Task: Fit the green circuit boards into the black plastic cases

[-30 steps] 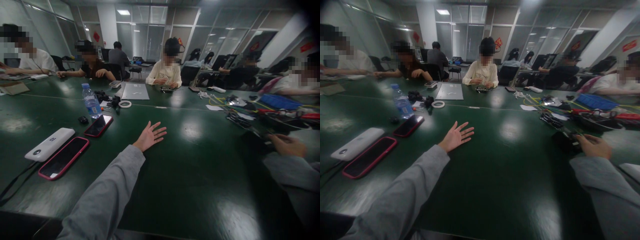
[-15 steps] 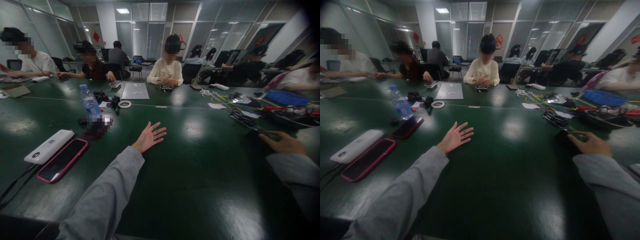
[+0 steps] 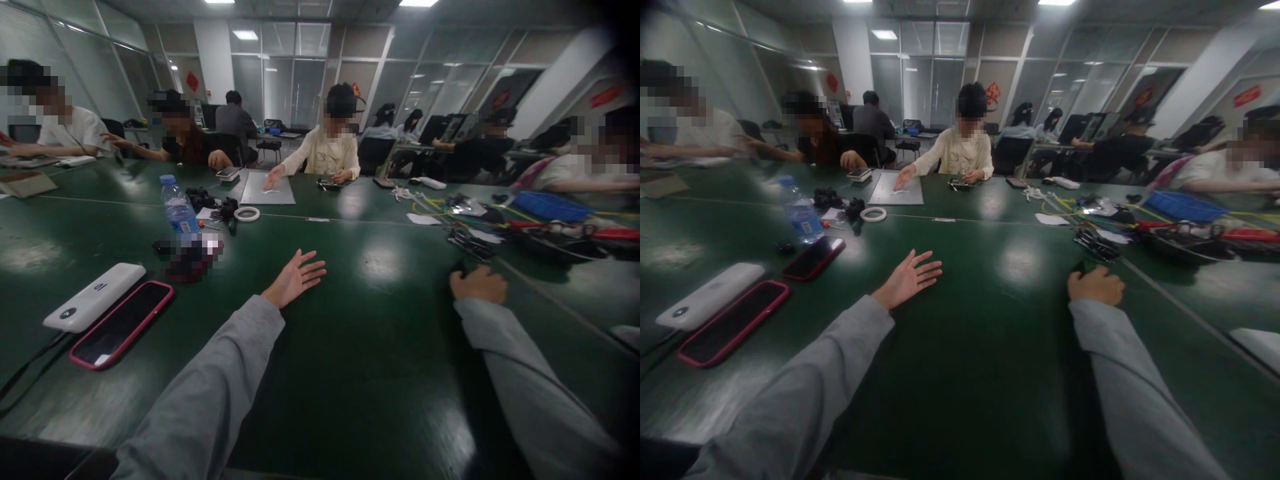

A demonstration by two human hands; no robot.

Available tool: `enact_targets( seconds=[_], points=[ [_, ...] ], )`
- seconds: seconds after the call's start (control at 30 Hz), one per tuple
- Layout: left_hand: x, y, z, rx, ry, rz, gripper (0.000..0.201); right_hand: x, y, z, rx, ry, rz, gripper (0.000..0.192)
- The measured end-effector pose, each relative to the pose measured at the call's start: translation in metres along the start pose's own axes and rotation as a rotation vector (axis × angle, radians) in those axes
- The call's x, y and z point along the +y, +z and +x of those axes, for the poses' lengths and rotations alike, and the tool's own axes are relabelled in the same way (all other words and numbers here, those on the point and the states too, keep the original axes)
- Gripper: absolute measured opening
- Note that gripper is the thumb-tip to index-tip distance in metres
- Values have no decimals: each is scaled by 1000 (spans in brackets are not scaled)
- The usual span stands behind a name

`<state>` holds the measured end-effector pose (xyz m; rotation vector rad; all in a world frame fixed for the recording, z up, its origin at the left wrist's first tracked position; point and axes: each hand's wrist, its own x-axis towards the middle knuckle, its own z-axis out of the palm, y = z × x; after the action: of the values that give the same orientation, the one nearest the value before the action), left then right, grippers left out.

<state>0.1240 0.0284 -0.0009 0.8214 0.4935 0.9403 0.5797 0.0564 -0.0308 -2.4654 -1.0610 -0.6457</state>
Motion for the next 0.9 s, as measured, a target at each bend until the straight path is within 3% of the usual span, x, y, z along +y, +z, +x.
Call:
enact_targets(
  seconds=[0.23,0.3,0.4,0.47,0.6,0.7,0.8,0.9],
  points=[
    [-11,-15,11,338,409,604,42,-155,-58,-119,-148,-607,459,48],
    [-9,-23,11,425,438,661,44,-180,-79,-154,-205,-797,618,47],
    [-5,-29,9,477,420,667,42,-195,-105,-191,-283,-1006,753,51],
    [-3,-29,7,453,416,675,40,-196,-116,-203,-280,-1022,789,58],
    [-4,-26,5,399,414,696,39,-193,-118,-204,-198,-881,811,72],
    [-3,-25,5,433,441,759,37,-191,-109,-196,-163,-739,815,63],
    [-2,-24,5,511,426,858,35,-190,-98,-189,-292,-632,876,48],
    [-2,-21,4,510,418,843,33,-191,-91,-186,-474,-555,1009,46]
  ],
)
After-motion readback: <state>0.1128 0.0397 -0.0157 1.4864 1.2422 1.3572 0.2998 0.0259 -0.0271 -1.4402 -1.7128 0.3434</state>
